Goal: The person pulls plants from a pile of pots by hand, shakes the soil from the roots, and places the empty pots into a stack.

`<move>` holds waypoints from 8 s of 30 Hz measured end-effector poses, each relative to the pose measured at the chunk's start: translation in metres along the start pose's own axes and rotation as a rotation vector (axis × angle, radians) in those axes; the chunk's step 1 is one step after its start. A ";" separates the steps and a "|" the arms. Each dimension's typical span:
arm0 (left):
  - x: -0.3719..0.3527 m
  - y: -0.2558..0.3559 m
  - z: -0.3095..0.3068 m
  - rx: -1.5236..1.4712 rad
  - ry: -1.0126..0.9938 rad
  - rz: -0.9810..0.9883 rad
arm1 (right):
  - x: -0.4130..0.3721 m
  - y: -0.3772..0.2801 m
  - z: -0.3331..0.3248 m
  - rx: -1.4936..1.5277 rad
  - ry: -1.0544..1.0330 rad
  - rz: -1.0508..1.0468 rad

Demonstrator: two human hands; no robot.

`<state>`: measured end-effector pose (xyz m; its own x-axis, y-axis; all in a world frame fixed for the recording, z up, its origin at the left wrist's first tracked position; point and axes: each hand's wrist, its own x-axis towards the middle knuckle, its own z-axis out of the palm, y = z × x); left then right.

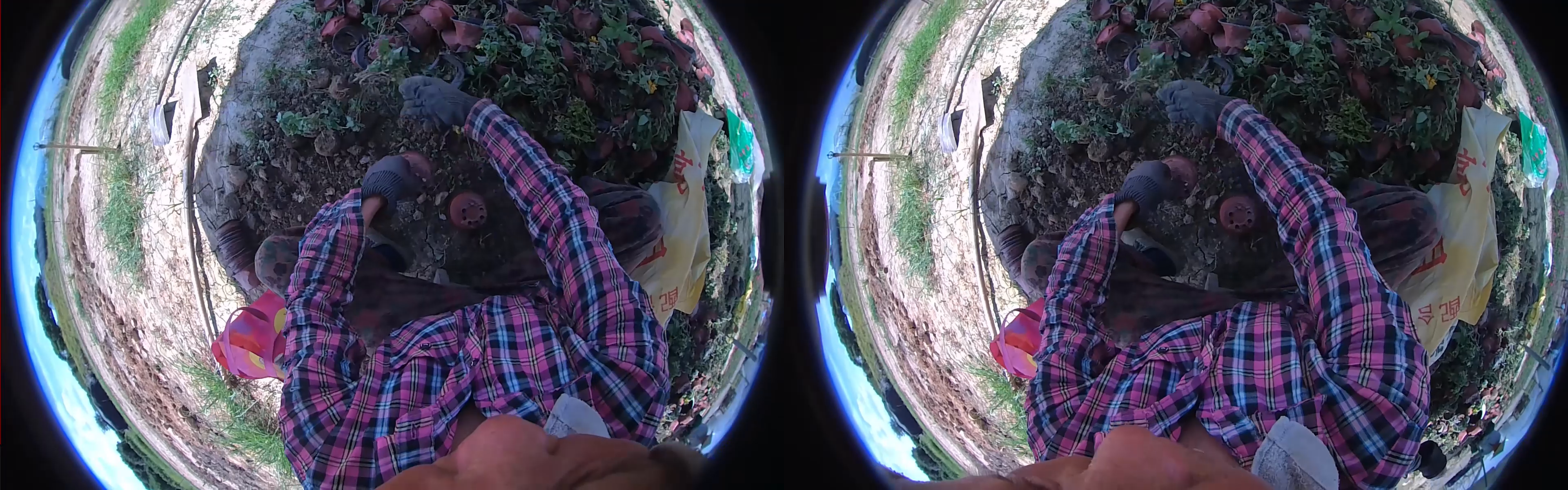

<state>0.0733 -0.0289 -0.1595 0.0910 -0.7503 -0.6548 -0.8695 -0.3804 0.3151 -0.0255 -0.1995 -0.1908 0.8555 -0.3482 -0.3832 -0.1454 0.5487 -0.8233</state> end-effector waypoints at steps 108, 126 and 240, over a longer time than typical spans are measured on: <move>0.013 0.033 -0.077 -1.343 0.340 0.607 | -0.054 -0.066 0.034 -1.440 -0.032 -0.304; -0.018 0.026 -0.096 -1.388 0.135 0.571 | -0.068 -0.057 -0.003 -0.476 -0.239 -0.175; -0.027 -0.024 -0.111 -1.197 0.684 0.172 | 0.192 0.029 -0.061 0.359 0.497 0.023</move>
<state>0.1458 -0.0592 -0.0736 0.5454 -0.8151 -0.1953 0.0147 -0.2236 0.9746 0.1040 -0.2969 -0.3140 0.5077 -0.5981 -0.6201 0.0891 0.7523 -0.6528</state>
